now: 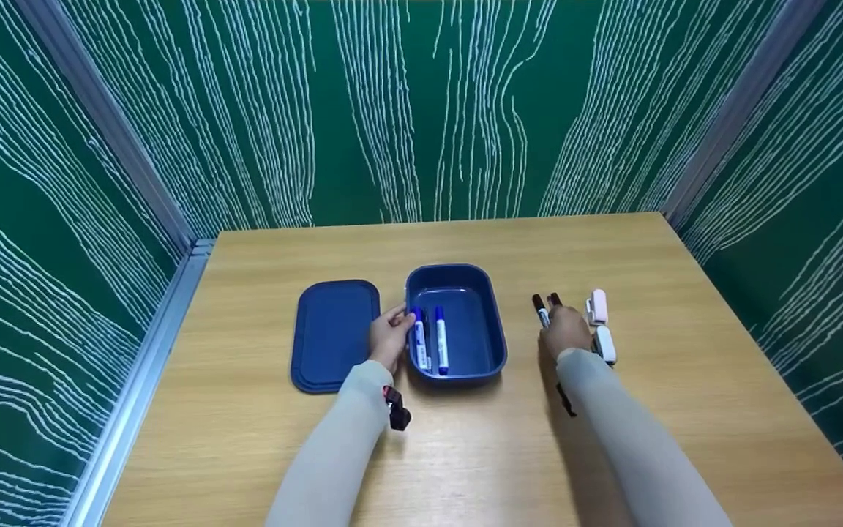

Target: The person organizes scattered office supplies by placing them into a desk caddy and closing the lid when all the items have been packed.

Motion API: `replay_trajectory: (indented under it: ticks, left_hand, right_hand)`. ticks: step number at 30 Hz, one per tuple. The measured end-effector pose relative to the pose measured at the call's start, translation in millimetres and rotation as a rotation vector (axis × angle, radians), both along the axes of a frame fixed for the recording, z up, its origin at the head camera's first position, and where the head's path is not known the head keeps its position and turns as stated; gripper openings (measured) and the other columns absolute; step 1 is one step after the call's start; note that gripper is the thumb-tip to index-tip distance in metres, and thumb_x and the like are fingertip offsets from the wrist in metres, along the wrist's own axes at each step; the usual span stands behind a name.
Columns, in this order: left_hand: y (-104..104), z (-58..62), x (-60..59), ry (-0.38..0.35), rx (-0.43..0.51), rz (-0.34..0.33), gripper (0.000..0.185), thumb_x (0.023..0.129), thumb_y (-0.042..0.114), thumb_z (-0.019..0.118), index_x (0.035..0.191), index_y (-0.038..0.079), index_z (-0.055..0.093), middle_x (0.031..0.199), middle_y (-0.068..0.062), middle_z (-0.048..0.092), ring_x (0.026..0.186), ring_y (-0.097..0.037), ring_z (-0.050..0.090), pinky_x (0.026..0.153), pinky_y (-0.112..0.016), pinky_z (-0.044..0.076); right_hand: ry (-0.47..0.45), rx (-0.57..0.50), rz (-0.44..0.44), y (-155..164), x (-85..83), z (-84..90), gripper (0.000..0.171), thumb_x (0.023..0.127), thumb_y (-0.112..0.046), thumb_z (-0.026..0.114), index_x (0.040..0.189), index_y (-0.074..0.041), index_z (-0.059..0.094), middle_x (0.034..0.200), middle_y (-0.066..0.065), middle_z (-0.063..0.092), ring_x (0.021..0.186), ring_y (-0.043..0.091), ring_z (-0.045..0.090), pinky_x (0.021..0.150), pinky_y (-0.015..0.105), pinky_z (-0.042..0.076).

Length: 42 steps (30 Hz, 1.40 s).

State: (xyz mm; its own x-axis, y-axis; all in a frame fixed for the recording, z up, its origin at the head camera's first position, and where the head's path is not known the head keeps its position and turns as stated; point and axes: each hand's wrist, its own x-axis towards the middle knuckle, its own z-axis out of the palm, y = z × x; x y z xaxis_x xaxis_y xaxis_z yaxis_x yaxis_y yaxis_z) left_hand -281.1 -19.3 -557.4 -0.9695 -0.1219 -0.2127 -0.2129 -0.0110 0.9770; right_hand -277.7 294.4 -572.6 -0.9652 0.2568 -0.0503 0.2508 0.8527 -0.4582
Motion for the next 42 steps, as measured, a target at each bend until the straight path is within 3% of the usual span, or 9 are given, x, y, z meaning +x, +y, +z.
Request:
replay_trajectory:
  ticks: [15, 22, 26, 36, 42]
  left_hand:
    - [0, 0.0, -0.1, -0.011, -0.014, 0.010, 0.039, 0.094, 0.009, 0.065, 0.132, 0.003, 0.061, 0.100, -0.009, 0.066, 0.080, -0.013, 0.057, 0.051, -0.020, 0.045]
    - [0, -3.1, -1.6, 0.025, 0.016, 0.003, 0.038, 0.094, 0.005, 0.063, 0.131, -0.002, 0.060, 0.090, -0.006, 0.064, 0.076, -0.015, 0.058, 0.046, -0.018, 0.042]
    - [0, -3.2, -1.1, 0.015, 0.005, 0.006, 0.038, 0.095, 0.006, 0.064, 0.131, -0.001, 0.061, 0.093, -0.006, 0.064, 0.078, -0.016, 0.059, 0.046, -0.018, 0.042]
    - [1, -2.1, -0.8, 0.008, -0.006, 0.005, 0.039, 0.095, 0.007, 0.064, 0.133, 0.000, 0.060, 0.101, -0.011, 0.066, 0.079, -0.014, 0.058, 0.050, -0.020, 0.044]
    - [1, 0.8, -0.6, 0.001, -0.026, 0.009, 0.039, 0.095, 0.008, 0.064, 0.133, 0.001, 0.060, 0.104, -0.013, 0.067, 0.080, -0.013, 0.058, 0.052, -0.020, 0.045]
  right_hand:
    - [-0.017, -0.041, 0.013, 0, -1.0, -2.7, 0.007, 0.087, 0.001, 0.061, 0.090, 0.002, 0.066, 0.083, 0.015, 0.064, 0.073, 0.027, 0.059, 0.062, 0.039, 0.049]
    - [0.050, 0.026, 0.039, -1, -2.1, -3.7, 0.004, 0.083, 0.000, 0.065, 0.080, 0.003, 0.064, 0.077, 0.016, 0.062, 0.068, 0.029, 0.058, 0.061, 0.044, 0.048]
    - [0.033, 0.018, 0.029, -2, -2.3, -4.0, 0.003, 0.083, 0.000, 0.065, 0.081, 0.002, 0.064, 0.077, 0.016, 0.063, 0.069, 0.029, 0.058, 0.061, 0.044, 0.048]
    - [-0.028, -0.059, -0.004, -11, -2.1, 7.1, 0.010, 0.085, -0.002, 0.063, 0.093, 0.004, 0.068, 0.083, 0.015, 0.065, 0.072, 0.026, 0.057, 0.062, 0.037, 0.047]
    - [-0.012, -0.245, -0.036, -23, -1.6, 20.6, 0.030, 0.089, -0.005, 0.067, 0.116, 0.007, 0.066, 0.106, 0.022, 0.068, 0.087, 0.028, 0.064, 0.066, 0.033, 0.055]
